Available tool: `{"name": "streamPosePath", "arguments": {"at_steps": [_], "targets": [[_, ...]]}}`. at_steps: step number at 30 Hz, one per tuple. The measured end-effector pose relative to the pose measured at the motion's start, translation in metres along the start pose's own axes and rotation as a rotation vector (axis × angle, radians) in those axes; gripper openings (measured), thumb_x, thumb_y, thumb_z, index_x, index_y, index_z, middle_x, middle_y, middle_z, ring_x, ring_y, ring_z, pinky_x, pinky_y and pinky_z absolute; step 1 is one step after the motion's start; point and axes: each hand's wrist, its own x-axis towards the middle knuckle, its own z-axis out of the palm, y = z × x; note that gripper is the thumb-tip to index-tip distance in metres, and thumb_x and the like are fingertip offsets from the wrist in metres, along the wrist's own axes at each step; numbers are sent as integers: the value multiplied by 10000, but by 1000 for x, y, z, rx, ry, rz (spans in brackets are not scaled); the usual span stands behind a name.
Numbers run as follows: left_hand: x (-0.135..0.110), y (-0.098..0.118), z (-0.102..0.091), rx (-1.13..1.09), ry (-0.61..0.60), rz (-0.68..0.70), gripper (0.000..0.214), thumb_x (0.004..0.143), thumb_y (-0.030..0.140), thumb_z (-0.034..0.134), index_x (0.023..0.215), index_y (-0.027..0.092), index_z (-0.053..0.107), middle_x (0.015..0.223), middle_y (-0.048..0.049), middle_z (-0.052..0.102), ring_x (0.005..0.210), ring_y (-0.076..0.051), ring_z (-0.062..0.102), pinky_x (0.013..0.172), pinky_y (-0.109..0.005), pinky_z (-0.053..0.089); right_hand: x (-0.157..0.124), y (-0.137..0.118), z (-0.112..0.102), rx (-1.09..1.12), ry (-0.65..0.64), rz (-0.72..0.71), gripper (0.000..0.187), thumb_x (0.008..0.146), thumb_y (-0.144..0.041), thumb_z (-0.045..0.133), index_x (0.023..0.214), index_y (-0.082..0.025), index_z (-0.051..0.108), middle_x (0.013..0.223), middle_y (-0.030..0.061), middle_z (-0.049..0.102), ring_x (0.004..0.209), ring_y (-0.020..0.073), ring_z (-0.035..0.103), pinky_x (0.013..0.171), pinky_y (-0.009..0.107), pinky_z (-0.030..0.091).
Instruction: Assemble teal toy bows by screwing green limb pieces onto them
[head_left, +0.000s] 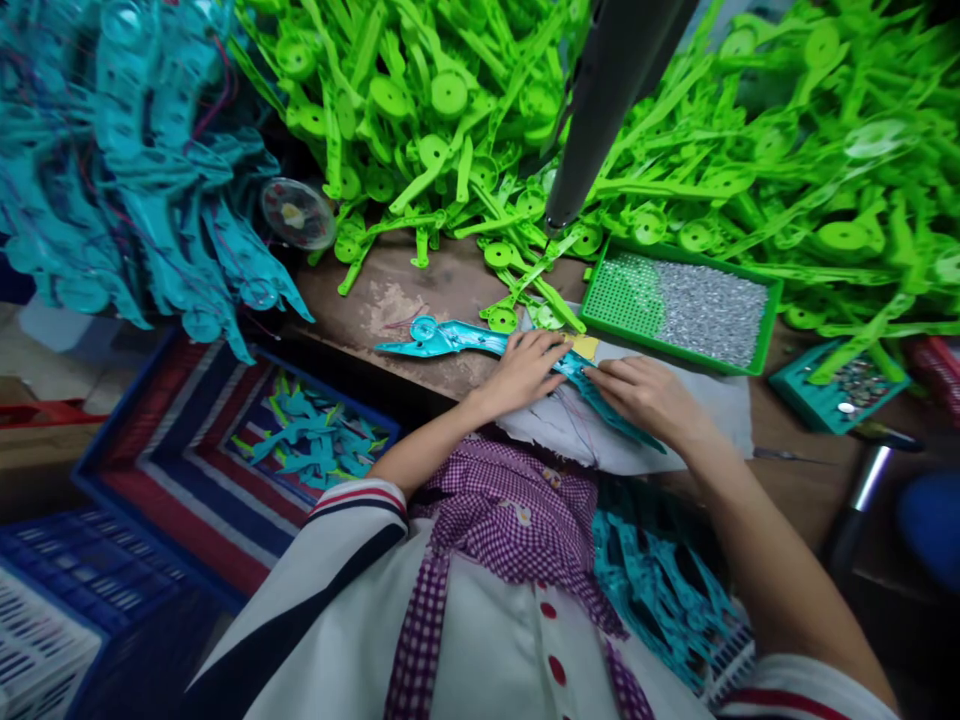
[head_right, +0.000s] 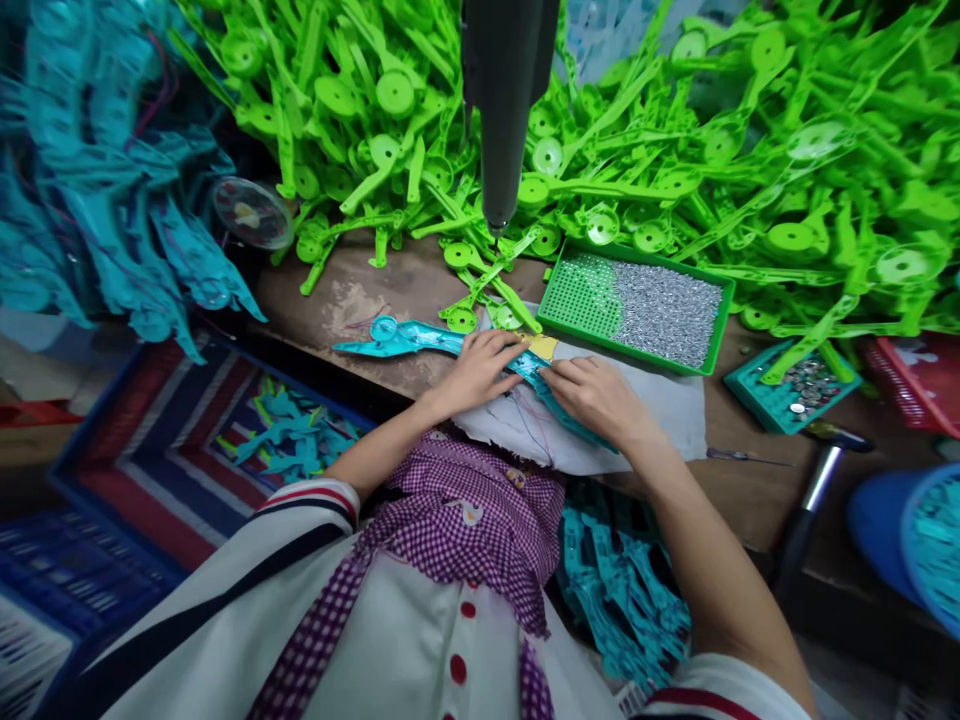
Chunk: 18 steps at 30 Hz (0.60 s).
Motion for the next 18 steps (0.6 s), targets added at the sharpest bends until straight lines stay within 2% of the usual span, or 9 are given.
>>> {"name": "streamPosePath", "arguments": {"at_steps": [3, 5, 6, 8, 10, 12, 15, 18], "targets": [[1, 0, 1, -11, -8, 1, 479, 976, 345, 598, 1425, 184, 548, 1425, -138, 583, 1354, -294, 485, 1112, -487, 382, -2, -7, -3, 92, 151, 137, 297, 1028, -332, 485, 1155, -231, 734, 1024, 92, 718, 895, 205, 654, 795, 374, 517], [1, 0, 0, -21, -12, 3, 478, 975, 339, 597, 1429, 196, 547, 1426, -133, 584, 1350, -296, 488, 1114, -495, 376, 6, -8, -3, 124, 267, 287, 277, 1015, -338, 519, 1147, -233, 738, 1047, 97, 713, 911, 211, 665, 794, 367, 523], [2, 0, 0, -25, -11, 2, 473, 975, 339, 596, 1427, 206, 548, 1426, -127, 585, 1346, -296, 491, 1112, -499, 376, 13, -6, -1, 127, 283, 343, 266, 1007, -340, 535, 1123, -229, 747, 1031, 97, 714, 894, 214, 668, 776, 362, 519], [0, 0, -2, -30, -4, -2, 463, 975, 352, 598, 1416, 221, 556, 1419, -117, 588, 1337, -295, 495, 1103, -499, 386, 30, 1, 3, 123, 217, 384, 245, 988, -343, 569, 1046, -217, 771, 967, 93, 723, 828, 217, 668, 725, 355, 501], [-3, -1, -3, -35, -1, -2, 456, 973, 376, 604, 1399, 219, 566, 1397, -112, 599, 1336, -296, 491, 1098, -496, 397, 45, 10, 9, 125, 109, 375, 228, 972, -331, 591, 992, -211, 784, 911, 85, 735, 779, 217, 666, 696, 348, 482], [-9, -1, -4, -43, 0, 6, 459, 970, 398, 609, 1389, 214, 568, 1374, -108, 613, 1332, -295, 489, 1101, -495, 402, 53, 16, 13, 138, 56, 371, 220, 965, -323, 598, 989, -209, 785, 903, 83, 746, 783, 221, 675, 698, 341, 479], [-16, 0, -4, -61, 24, -7, 460, 971, 423, 608, 1376, 210, 562, 1368, -101, 623, 1314, -291, 496, 1108, -500, 405, 55, 15, 15, 160, 37, 355, 245, 970, -336, 576, 1019, -205, 777, 932, 92, 750, 830, 233, 691, 720, 338, 493], [-19, 1, -3, -90, 48, -42, 454, 969, 445, 608, 1347, 200, 553, 1353, -104, 631, 1297, -288, 499, 1097, -494, 421, 50, 9, 15, 174, 71, 363, 275, 977, -348, 545, 1016, -203, 775, 951, 104, 750, 865, 248, 700, 744, 351, 512]]}}
